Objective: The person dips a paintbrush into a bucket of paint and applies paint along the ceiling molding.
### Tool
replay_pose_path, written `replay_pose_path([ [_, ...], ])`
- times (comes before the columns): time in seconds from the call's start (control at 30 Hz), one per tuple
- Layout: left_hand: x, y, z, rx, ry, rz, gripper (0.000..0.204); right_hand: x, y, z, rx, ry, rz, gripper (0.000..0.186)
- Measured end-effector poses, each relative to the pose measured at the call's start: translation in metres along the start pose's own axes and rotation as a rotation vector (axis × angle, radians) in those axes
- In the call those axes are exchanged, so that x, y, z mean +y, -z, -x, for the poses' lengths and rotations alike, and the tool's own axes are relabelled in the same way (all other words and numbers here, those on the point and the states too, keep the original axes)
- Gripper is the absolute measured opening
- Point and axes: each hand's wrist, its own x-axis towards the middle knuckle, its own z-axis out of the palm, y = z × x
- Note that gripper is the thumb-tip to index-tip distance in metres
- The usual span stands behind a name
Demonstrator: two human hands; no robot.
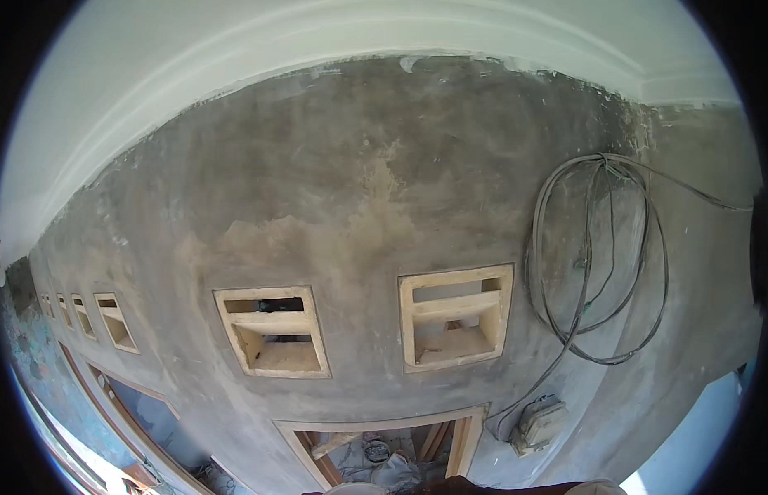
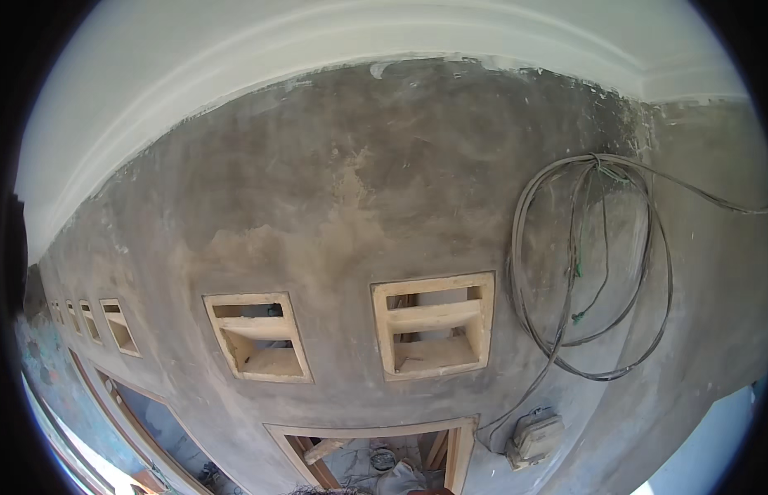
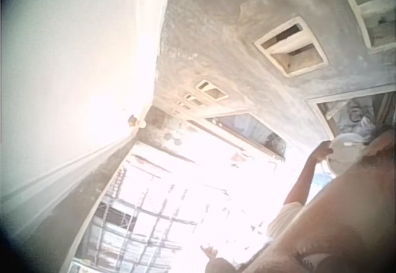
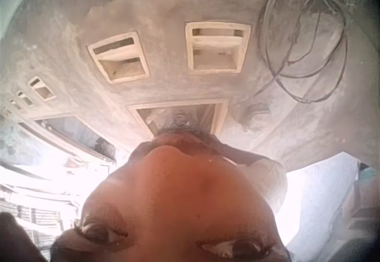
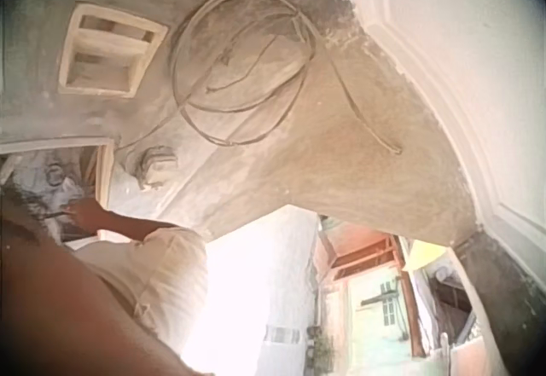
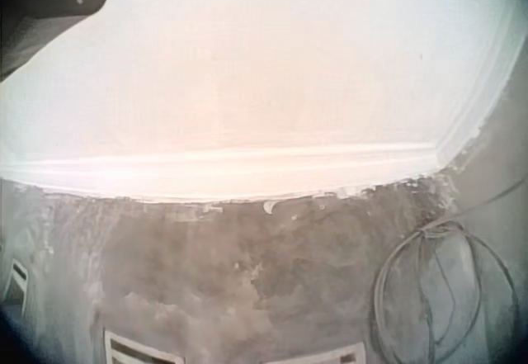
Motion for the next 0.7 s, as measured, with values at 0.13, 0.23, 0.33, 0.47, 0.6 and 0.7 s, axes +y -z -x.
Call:
replay_pose_path([
  [0.13,0.001,-0.002,-0.010,-0.031,0.023,0.237,0.052,0.000,0.014,0.015,0.090,-0.224,-0.371,0.035],
  [0.23,0.003,-0.001,-0.020,-0.031,0.028,0.127,0.054,0.003,0.018,0.026,-0.008,-0.259,-0.301,0.034],
  [0.33,0.007,-0.003,-0.024,-0.052,0.048,0.182,0.056,0.023,0.011,0.037,0.151,-0.075,-0.122,0.035],
  [0.47,-0.004,-0.007,-0.029,-0.060,0.067,0.305,0.057,0.018,0.134,0.003,0.090,-0.393,-0.370,0.036],
  [0.6,-0.032,-0.008,-0.029,0.042,0.100,0.309,0.056,0.010,0.272,-0.032,0.479,-0.248,-0.241,0.029],
  [0.7,-0.040,-0.007,-0.032,0.105,0.114,0.319,0.055,-0.001,0.379,-0.050,0.675,-0.179,0.025,0.026],
])
